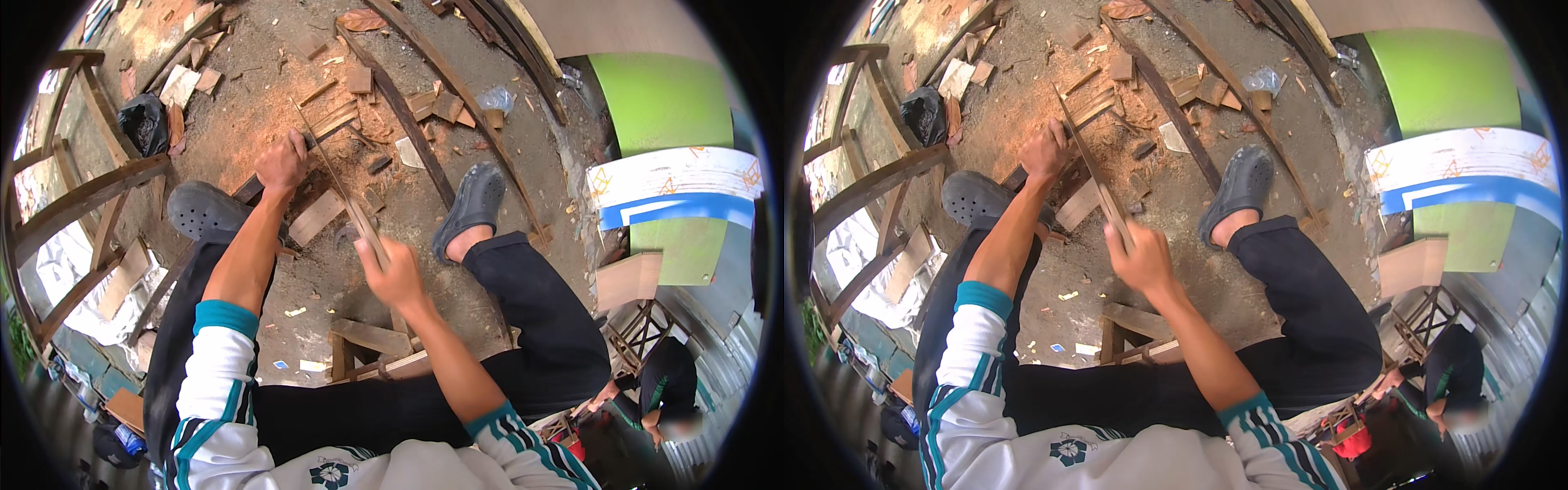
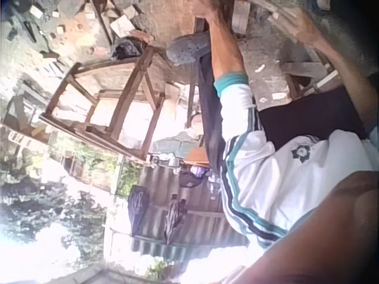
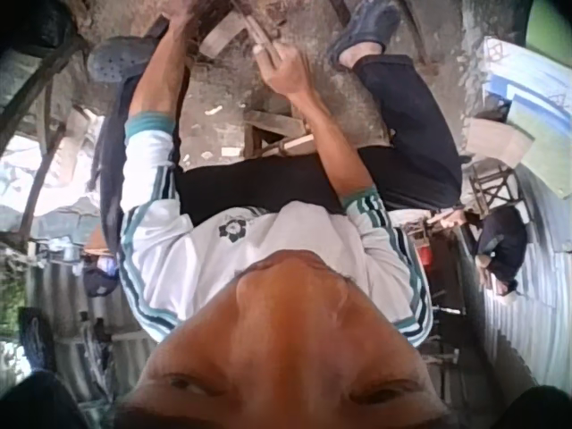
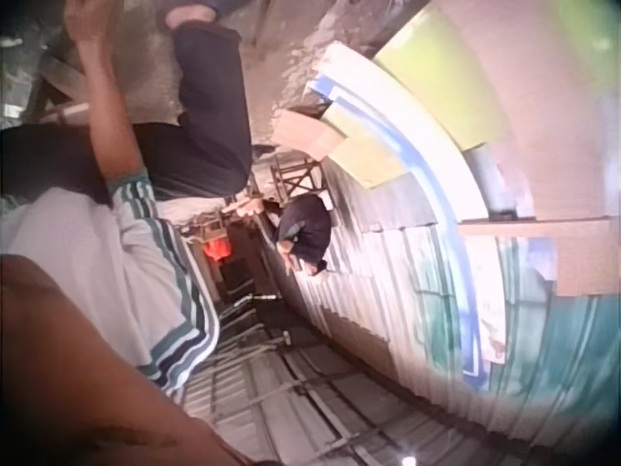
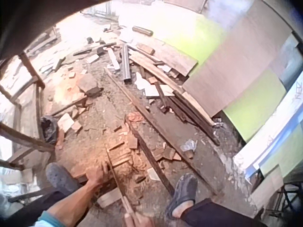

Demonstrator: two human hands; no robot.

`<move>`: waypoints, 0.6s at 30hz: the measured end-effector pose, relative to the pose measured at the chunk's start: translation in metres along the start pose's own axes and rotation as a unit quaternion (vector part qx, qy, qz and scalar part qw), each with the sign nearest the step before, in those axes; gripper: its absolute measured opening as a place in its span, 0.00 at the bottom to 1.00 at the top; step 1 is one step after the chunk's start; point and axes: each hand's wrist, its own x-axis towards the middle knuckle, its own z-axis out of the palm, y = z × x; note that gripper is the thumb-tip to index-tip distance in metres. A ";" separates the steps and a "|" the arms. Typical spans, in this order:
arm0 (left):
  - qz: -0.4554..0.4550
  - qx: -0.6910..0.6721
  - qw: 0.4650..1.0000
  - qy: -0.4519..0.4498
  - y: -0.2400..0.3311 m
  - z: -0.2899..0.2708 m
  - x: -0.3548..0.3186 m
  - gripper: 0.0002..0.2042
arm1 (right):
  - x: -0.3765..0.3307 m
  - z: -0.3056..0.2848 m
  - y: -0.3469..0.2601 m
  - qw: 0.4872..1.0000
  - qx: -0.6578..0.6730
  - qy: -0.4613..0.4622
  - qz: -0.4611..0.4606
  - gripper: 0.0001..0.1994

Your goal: The person fits a curved wooden slat onto a wooden frame, then uses a hammer to strike the slat while seated on the ground. The person repeatedly adjusts and hammers the slat to secure it.

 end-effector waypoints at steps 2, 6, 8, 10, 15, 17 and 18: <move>0.007 -0.020 0.998 0.055 -0.003 0.001 0.005 0.24 | -0.071 -0.028 -0.015 0.999 0.015 0.038 -0.021 0.14; 0.005 0.015 1.000 0.018 -0.009 0.009 -0.006 0.25 | -0.054 -0.034 -0.033 0.999 0.036 0.019 0.025 0.13; 0.001 0.003 1.000 0.012 0.000 0.011 0.002 0.25 | 0.026 -0.006 -0.015 0.999 -0.034 0.006 0.025 0.14; -0.003 -0.001 1.000 -0.022 -0.004 0.008 0.010 0.24 | 0.040 0.002 -0.012 0.999 -0.042 0.003 0.034 0.15; -0.008 0.010 1.000 0.013 0.003 0.003 0.004 0.25 | -0.073 -0.047 -0.063 0.999 0.018 0.029 0.039 0.18; 0.012 -0.004 0.999 0.049 0.002 0.011 -0.001 0.26 | -0.066 -0.046 -0.068 0.998 0.030 0.042 0.030 0.19; -0.004 0.000 0.999 0.046 -0.011 0.014 0.000 0.26 | -0.052 -0.038 -0.065 0.999 0.026 0.035 0.016 0.19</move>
